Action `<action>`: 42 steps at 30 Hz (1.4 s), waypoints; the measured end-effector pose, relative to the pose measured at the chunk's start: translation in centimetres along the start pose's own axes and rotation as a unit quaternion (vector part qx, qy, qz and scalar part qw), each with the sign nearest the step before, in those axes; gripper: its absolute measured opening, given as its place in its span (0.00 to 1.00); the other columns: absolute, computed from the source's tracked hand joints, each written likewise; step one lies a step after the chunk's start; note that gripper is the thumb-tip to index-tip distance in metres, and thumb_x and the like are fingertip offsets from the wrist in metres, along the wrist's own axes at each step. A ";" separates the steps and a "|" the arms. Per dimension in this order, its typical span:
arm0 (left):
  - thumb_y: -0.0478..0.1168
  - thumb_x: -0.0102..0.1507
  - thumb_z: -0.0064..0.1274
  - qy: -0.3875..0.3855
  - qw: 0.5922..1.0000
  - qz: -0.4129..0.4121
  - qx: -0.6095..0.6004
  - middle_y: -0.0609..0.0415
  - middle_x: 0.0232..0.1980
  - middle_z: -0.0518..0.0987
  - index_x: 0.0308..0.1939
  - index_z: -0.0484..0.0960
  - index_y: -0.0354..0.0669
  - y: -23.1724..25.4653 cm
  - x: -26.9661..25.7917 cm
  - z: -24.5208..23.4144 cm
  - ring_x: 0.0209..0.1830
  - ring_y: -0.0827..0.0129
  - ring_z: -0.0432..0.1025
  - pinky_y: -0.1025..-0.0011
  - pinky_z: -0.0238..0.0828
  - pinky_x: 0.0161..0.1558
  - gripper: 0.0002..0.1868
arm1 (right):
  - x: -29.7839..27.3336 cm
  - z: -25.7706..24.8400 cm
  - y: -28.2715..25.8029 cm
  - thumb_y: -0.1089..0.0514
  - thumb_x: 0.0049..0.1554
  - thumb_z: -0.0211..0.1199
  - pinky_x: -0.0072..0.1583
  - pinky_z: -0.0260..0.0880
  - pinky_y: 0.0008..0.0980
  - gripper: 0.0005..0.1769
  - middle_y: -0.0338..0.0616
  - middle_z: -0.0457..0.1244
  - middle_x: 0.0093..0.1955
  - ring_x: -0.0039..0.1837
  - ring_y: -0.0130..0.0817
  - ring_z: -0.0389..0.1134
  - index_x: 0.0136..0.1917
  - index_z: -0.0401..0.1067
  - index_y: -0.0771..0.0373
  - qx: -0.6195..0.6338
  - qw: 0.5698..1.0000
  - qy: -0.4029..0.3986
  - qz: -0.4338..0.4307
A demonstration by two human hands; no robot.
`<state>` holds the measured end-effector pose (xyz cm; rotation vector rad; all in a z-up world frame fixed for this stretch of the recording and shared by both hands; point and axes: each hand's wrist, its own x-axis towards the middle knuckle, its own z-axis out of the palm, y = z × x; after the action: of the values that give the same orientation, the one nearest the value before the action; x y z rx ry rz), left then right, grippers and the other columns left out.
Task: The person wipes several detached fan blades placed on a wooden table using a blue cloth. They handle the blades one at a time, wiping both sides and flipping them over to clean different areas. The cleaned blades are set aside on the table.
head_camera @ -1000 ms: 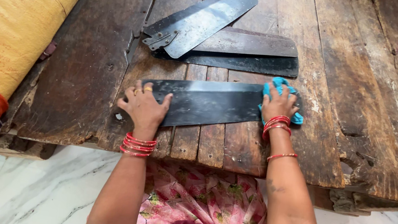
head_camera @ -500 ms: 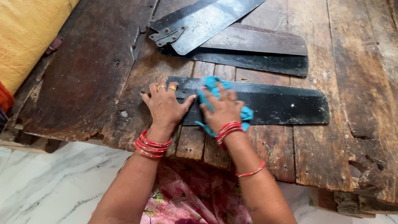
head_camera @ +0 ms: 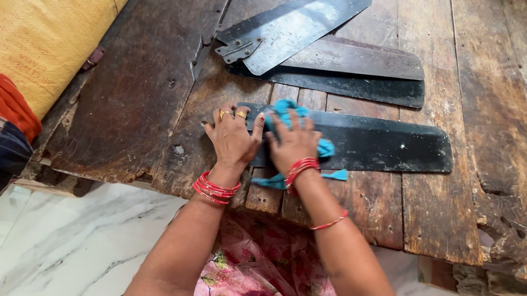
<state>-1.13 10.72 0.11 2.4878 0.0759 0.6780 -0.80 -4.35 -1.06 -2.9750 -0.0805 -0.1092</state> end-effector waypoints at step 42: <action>0.21 0.57 0.53 0.110 0.945 -0.099 -0.291 0.45 0.49 0.71 0.44 0.78 0.35 -4.3 1.3 2.4 0.42 0.60 0.75 0.65 0.72 0.46 0.13 | 4.9 -1.7 -3.1 0.41 0.56 0.64 0.70 0.54 0.58 0.21 0.39 0.56 0.76 0.74 0.50 0.55 0.62 0.75 0.39 0.094 0.993 0.018 -0.071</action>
<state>1.56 13.38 -3.32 1.8072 0.1784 0.7608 3.82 -1.34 1.50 -2.7764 -0.2821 -0.1641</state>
